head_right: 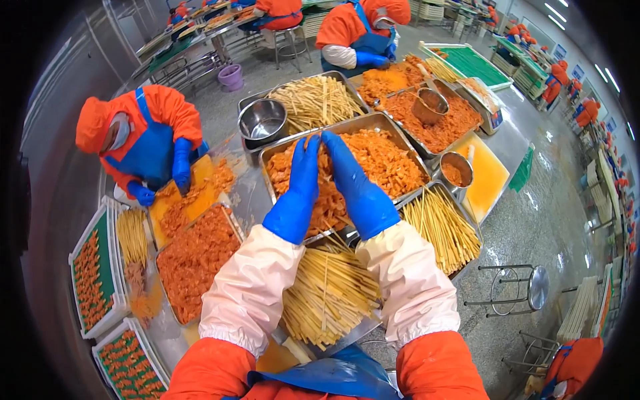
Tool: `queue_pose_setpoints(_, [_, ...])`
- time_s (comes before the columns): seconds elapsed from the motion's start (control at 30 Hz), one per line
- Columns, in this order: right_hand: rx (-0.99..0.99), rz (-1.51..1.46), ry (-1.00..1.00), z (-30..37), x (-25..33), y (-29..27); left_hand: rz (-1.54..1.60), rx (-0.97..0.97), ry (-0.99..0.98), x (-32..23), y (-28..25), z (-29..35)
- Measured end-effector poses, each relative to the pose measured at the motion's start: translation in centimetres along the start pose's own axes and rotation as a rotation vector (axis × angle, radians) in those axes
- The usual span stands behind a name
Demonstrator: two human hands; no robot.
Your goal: Cutting and portioning marinated meat on a cutting board in a food processing facility.
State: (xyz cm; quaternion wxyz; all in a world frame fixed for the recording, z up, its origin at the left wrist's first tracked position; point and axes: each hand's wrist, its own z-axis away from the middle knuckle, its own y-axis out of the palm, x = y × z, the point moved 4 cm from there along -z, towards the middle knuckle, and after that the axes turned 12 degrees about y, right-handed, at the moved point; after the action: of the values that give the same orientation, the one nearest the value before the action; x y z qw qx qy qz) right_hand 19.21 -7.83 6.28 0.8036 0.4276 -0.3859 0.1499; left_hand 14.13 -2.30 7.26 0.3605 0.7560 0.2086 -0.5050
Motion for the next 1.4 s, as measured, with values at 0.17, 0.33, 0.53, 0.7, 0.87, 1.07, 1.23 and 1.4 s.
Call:
queue_pose_setpoints(0.17, [0.093,0.128,-0.062,2.1,0.3,3.3,0.122,-0.08,0.036,-2.6,-1.4,0.9])
queue_pose_setpoints(0.33, [0.162,0.192,0.04,5.7,-2.2,10.1,0.233,0.011,0.128,-6.5,-6.6,3.5])
queue_pose_setpoints(0.53, [0.435,0.244,0.062,13.9,-9.8,18.9,0.07,-0.29,0.321,-13.6,-15.5,14.5])
queue_pose_setpoints(0.7, [0.601,0.35,0.281,16.8,-22.0,26.2,0.164,-0.525,0.258,-18.1,-27.1,24.7])
queue_pose_setpoints(0.87, [0.704,0.417,0.623,20.6,-33.8,29.5,-0.074,-0.69,0.257,-17.8,-36.9,34.3])
queue_pose_setpoints(1.07, [0.547,0.923,0.792,19.8,-41.8,27.7,-0.999,-0.557,-0.371,-12.9,-47.3,41.3])
queue_pose_setpoints(1.23, [0.438,0.791,0.82,18.6,-40.5,26.5,-1.207,-0.508,-0.466,-16.3,-47.8,42.3])
queue_pose_setpoints(1.4, [0.482,0.596,0.786,18.7,-40.5,25.5,-1.567,-0.298,-0.297,-14.6,-44.5,41.5])
